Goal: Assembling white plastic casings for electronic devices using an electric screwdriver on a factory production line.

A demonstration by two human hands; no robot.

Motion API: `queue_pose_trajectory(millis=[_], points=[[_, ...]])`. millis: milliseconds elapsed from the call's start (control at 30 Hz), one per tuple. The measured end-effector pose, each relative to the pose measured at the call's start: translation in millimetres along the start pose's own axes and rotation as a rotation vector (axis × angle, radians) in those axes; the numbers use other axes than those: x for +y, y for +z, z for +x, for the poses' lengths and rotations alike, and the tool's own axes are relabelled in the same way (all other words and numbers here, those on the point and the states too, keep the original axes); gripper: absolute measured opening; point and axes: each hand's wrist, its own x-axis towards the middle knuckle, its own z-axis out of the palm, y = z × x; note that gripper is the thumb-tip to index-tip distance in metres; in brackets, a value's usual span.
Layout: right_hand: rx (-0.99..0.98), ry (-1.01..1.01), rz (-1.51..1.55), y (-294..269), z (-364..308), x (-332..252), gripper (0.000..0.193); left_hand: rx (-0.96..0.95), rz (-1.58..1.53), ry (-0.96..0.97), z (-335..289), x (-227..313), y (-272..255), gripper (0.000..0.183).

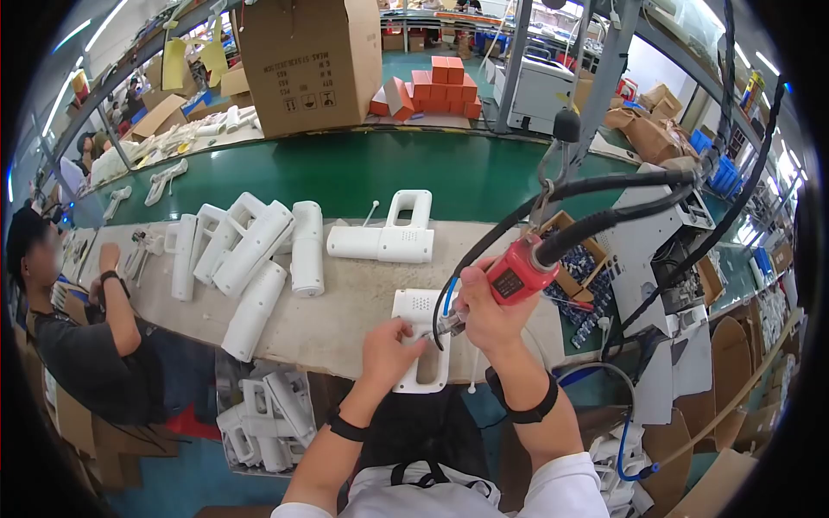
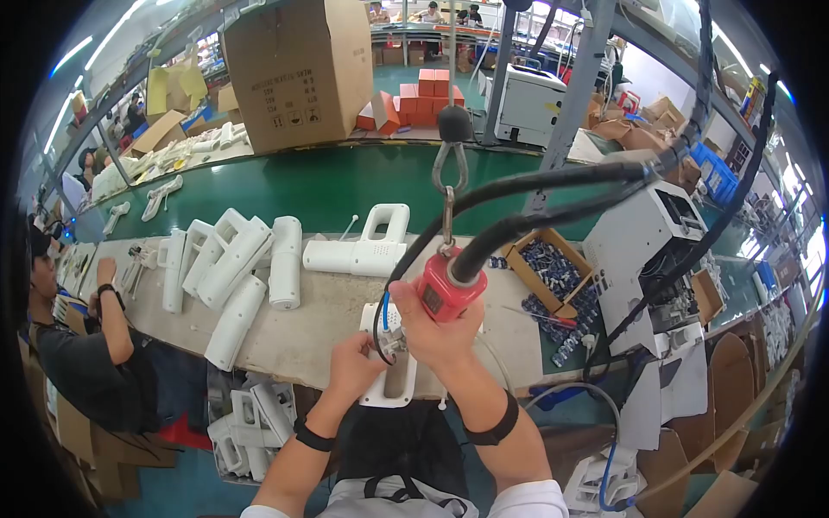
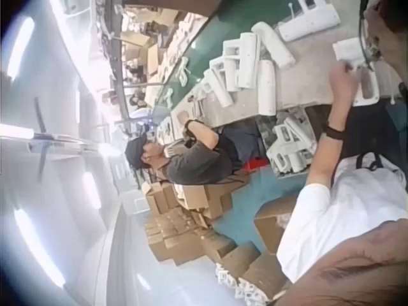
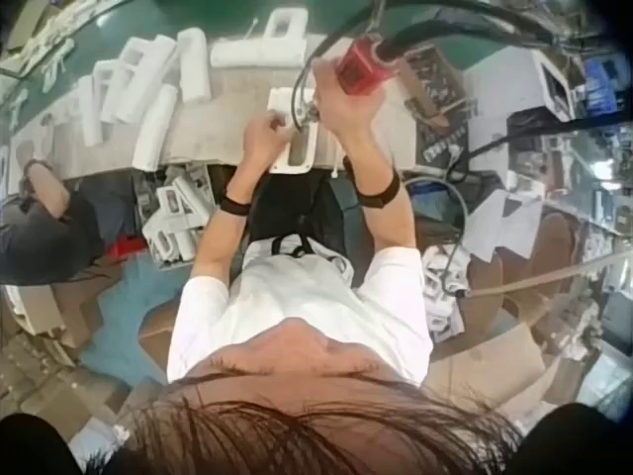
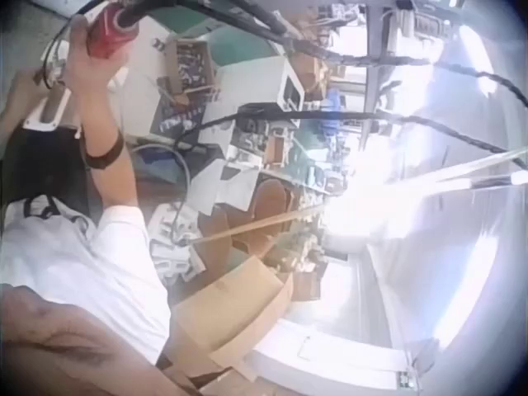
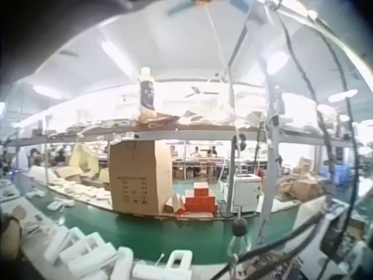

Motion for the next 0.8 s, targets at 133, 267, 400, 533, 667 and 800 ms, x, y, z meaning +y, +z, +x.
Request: queue_pose_trajectory(millis=[133, 267, 400, 533, 667, 800], points=[[0.051, -0.043, 0.043, -4.9, 3.0, -6.3, 0.028, 0.038, 0.040, 0.035, 1.6, 8.4, -2.5, 0.031], [0.061, -0.110, 0.091, -3.6, 11.2, -35.9, 0.035, 0.135, 0.004, 0.251, 0.4, 25.1, 1.5, 0.032], [-0.020, -0.162, 0.025, -10.0, 17.4, -67.1, 0.041, -0.047, 0.122, 0.313, 2.3, 53.5, 3.1, 0.027], [0.043, -0.202, 0.026, -28.8, 32.0, -83.6, 0.037, -0.060, -0.055, 0.281, 13.6, 42.0, 14.3, 0.013], [0.144, -0.189, -0.013, -59.4, 47.2, -63.0, 0.028, -0.216, -0.664, -0.064, 21.0, 36.9, 0.7, 0.018], [0.177, -0.183, -0.033, -72.4, 54.0, -34.3, 0.025, -0.205, -0.625, -0.236, 24.2, 48.5, 6.0, 0.027]])
